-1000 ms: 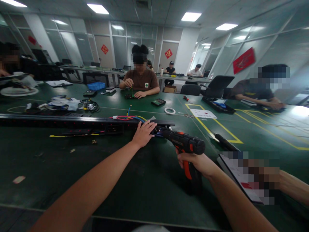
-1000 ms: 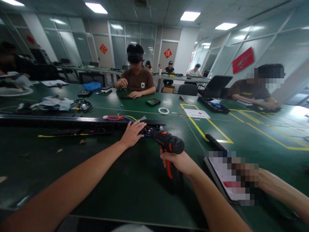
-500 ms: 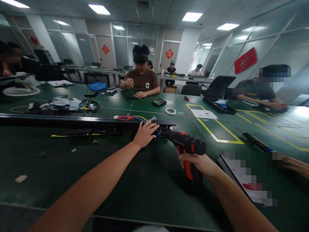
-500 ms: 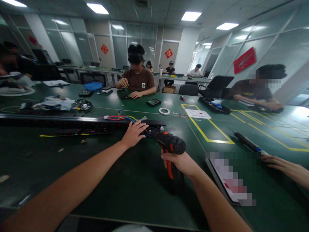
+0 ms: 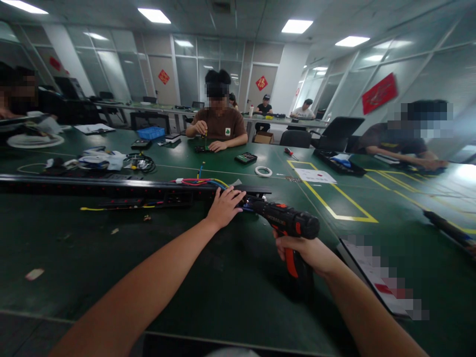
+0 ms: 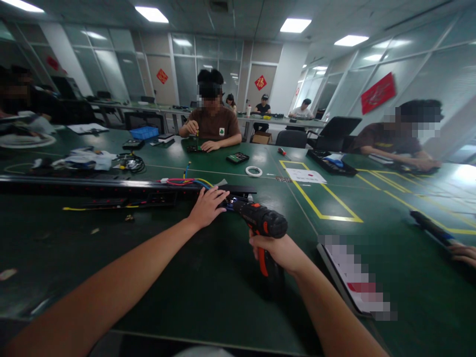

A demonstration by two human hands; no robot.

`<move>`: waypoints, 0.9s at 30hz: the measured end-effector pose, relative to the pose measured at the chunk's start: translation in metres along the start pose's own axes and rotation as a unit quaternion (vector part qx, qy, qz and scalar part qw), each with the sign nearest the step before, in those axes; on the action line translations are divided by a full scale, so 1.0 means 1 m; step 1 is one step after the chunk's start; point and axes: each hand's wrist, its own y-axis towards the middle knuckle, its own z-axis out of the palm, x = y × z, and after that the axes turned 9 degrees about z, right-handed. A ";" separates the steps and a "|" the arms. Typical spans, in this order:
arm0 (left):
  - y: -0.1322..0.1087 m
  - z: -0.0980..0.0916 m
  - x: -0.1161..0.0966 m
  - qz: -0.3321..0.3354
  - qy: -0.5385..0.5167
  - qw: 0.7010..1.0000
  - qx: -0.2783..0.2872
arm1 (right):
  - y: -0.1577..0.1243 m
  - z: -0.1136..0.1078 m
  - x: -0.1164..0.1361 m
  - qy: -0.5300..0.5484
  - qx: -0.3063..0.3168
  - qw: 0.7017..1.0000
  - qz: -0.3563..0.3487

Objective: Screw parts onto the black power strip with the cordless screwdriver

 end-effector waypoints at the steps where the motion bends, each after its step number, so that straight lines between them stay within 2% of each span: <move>1: 0.000 0.000 0.000 -0.001 0.000 1.000 -0.001 | 0.000 0.000 0.000 0.000 -0.001 1.000 0.001; 7: 0.001 0.000 -0.003 -0.007 -0.006 1.000 -0.003 | -0.002 -0.001 -0.001 0.002 -0.016 1.000 0.008; 19: 0.000 0.001 -0.004 -0.006 -0.011 1.000 -0.022 | -0.007 -0.006 -0.002 -0.016 -0.002 1.000 0.009; 27: 0.000 -0.013 -0.011 0.020 -0.041 0.995 -0.091 | -0.009 -0.006 0.002 -0.020 -0.018 1.000 0.012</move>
